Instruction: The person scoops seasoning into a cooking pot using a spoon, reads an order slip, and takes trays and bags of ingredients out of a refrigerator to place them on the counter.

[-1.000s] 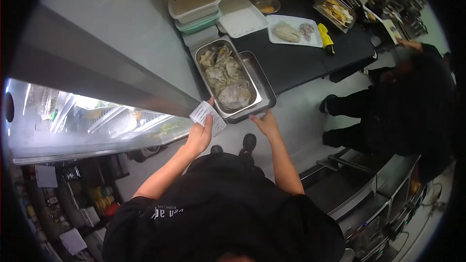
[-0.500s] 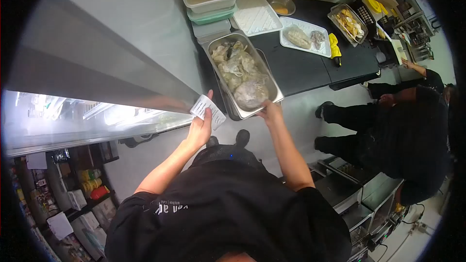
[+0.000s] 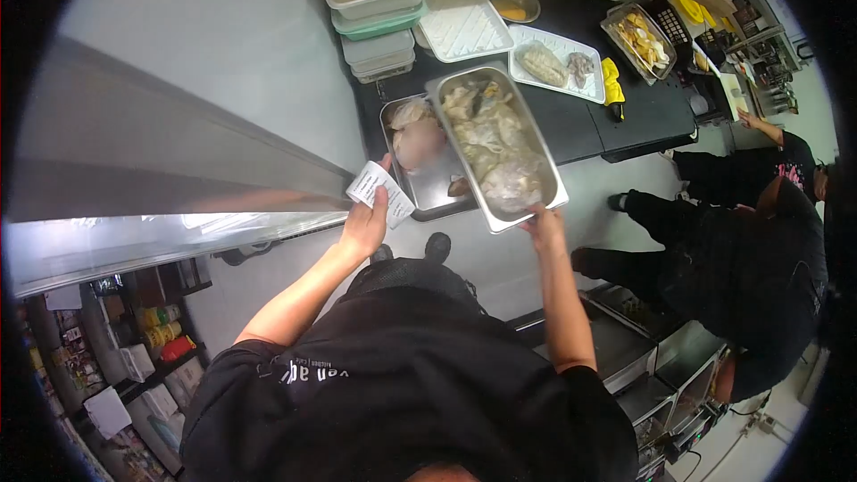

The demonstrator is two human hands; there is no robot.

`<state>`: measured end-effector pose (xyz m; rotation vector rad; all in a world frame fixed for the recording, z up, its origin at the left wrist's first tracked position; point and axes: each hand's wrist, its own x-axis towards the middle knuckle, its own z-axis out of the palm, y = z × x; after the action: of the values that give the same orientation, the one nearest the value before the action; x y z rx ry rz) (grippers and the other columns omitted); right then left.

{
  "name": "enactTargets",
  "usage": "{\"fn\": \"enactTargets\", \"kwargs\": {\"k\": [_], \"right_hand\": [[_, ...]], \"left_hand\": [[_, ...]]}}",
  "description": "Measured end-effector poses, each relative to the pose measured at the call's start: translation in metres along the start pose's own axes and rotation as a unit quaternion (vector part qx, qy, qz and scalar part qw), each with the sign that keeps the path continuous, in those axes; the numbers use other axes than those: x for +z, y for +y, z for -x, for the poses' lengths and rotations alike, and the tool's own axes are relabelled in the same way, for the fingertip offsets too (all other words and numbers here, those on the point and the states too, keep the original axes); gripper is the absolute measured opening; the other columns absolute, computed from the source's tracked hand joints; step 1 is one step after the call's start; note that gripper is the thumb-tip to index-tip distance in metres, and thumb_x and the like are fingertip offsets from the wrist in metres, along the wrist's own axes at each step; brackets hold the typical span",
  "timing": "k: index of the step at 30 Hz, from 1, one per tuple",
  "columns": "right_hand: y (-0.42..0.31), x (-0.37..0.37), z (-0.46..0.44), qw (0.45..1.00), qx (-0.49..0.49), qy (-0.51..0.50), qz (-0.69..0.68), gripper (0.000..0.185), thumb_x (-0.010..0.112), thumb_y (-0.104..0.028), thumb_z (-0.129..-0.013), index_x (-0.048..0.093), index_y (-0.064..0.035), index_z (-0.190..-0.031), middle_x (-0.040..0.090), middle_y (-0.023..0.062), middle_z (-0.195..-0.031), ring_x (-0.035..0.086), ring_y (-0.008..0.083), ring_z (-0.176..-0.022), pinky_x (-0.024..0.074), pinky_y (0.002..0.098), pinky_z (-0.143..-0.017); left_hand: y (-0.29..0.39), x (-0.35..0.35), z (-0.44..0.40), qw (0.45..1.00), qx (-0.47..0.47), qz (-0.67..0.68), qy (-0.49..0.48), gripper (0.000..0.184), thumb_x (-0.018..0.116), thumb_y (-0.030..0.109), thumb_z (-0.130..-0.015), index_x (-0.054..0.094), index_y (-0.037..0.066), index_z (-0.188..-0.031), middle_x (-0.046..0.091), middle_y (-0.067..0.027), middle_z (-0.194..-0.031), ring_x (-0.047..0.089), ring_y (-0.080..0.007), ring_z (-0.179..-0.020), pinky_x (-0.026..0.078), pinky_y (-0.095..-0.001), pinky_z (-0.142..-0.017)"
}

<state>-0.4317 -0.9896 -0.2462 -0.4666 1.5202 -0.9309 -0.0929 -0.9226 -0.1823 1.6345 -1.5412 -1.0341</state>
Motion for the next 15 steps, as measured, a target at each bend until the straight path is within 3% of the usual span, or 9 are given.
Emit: {"fn": "enactTargets", "kwargs": {"k": [2, 5, 7, 10, 11, 12, 13, 14, 15], "right_hand": [[0.011, 0.034, 0.010, 0.998, 0.050, -0.017, -0.022, 0.044, 0.053, -0.004, -0.079, 0.043, 0.0010, -0.121, 0.058, 0.0144, -0.104, 0.064, 0.0213, -0.077, 0.0562, 0.0287, -0.051], [0.065, 0.062, -0.002, 0.995, 0.035, -0.055, -0.071, 0.047, 0.054, -0.004, -0.080, 0.039, 0.0011, -0.124, 0.055, 0.0165, -0.112, 0.064, 0.0236, -0.085, 0.0581, 0.0306, -0.055], [0.077, 0.078, 0.001, 0.998, -0.008, -0.058, -0.017, 0.049, 0.061, -0.009, -0.081, 0.040, 0.0016, -0.124, 0.060, 0.0173, -0.104, 0.066, 0.0257, -0.081, 0.0590, 0.0337, -0.058], [0.058, 0.059, -0.005, 0.986, 0.045, -0.128, 0.092, 0.048, 0.068, -0.014, -0.080, 0.046, 0.0030, -0.119, 0.064, 0.0154, -0.090, 0.066, 0.0263, -0.068, 0.0592, 0.0344, -0.058], [0.046, 0.051, -0.013, 0.966, 0.079, -0.144, 0.198, 0.035, 0.069, -0.026, -0.081, 0.061, 0.0054, -0.096, 0.065, 0.0118, -0.070, 0.065, 0.0231, -0.057, 0.0571, 0.0345, -0.058], [0.025, 0.054, -0.010, 0.966, 0.076, -0.146, 0.198, 0.035, 0.069, -0.026, -0.081, 0.061, 0.0054, -0.096, 0.065, 0.0118, -0.070, 0.065, 0.0231, -0.057, 0.0571, 0.0345, -0.058], [-0.007, 0.062, -0.003, 0.881, -0.020, -0.148, 0.450, 0.036, 0.067, -0.030, -0.082, 0.063, 0.0051, -0.085, 0.064, 0.0140, -0.067, 0.065, 0.0252, -0.057, 0.0549, 0.0358, -0.058], [-0.030, 0.071, -0.002, 0.725, -0.114, -0.136, 0.665, 0.041, 0.064, -0.035, -0.083, 0.066, 0.0048, -0.073, 0.064, 0.0162, -0.064, 0.065, 0.0272, -0.057, 0.0527, 0.0372, -0.057], [-0.038, 0.093, -0.009, 0.745, -0.237, -0.096, 0.616, 0.045, 0.062, -0.038, -0.083, 0.065, 0.0043, -0.069, 0.062, 0.0187, -0.063, 0.064, 0.0306, -0.059, 0.0507, 0.0391, -0.059]], "left_hand": [[0.007, 0.003, -0.003, 1.000, -0.002, -0.001, -0.010, 0.059, 0.018, 0.042, -0.100, 0.019, 0.005, -0.146, 0.024, -0.0177, -0.149, 0.018, -0.0317, -0.140, 0.015, -0.0347, -0.112], [0.006, 0.010, -0.009, 1.000, 0.000, -0.013, -0.020, 0.058, 0.018, 0.042, -0.100, 0.018, 0.007, -0.146, 0.026, -0.0181, -0.148, 0.018, -0.0331, -0.139, 0.017, -0.0361, -0.112], [0.006, 0.009, -0.011, 0.999, 0.010, -0.037, -0.008, 0.058, 0.019, 0.042, -0.100, 0.018, 0.008, -0.146, 0.026, -0.0186, -0.148, 0.020, -0.0337, -0.138, 0.018, -0.0363, -0.112], [0.009, 0.002, -0.008, 0.999, -0.043, 0.012, -0.025, 0.061, 0.016, 0.045, -0.100, 0.019, 0.004, -0.146, 0.023, -0.0174, -0.150, 0.017, -0.0326, -0.140, 0.013, -0.0354, -0.113], [0.005, 0.004, -0.007, 1.000, -0.026, -0.009, 0.000, 0.056, 0.019, 0.039, -0.100, 0.021, 0.006, -0.146, 0.028, -0.0203, -0.147, 0.022, -0.0356, -0.137, 0.019, -0.0370, -0.111], [-0.001, 0.005, -0.006, 1.000, -0.024, -0.011, 0.003, 0.056, 0.019, 0.039, -0.100, 0.021, 0.006, -0.146, 0.028, -0.0203, -0.147, 0.022, -0.0356, -0.137, 0.019, -0.0370, -0.111], [-0.006, 0.005, -0.004, 1.000, -0.018, -0.019, 0.009, 0.055, 0.019, 0.038, -0.100, 0.021, 0.006, -0.146, 0.028, -0.0202, -0.146, 0.023, -0.0359, -0.137, 0.019, -0.0368, -0.111], [-0.009, 0.006, -0.004, 0.999, -0.013, -0.028, 0.015, 0.055, 0.018, 0.037, -0.100, 0.021, 0.006, -0.145, 0.029, -0.0201, -0.146, 0.023, -0.0362, -0.137, 0.020, -0.0365, -0.111], [-0.006, 0.005, -0.002, 0.999, -0.017, -0.039, 0.019, 0.055, 0.017, 0.037, -0.101, 0.022, 0.005, -0.145, 0.029, -0.0202, -0.146, 0.024, -0.0359, -0.136, 0.020, -0.0360, -0.111]]}}
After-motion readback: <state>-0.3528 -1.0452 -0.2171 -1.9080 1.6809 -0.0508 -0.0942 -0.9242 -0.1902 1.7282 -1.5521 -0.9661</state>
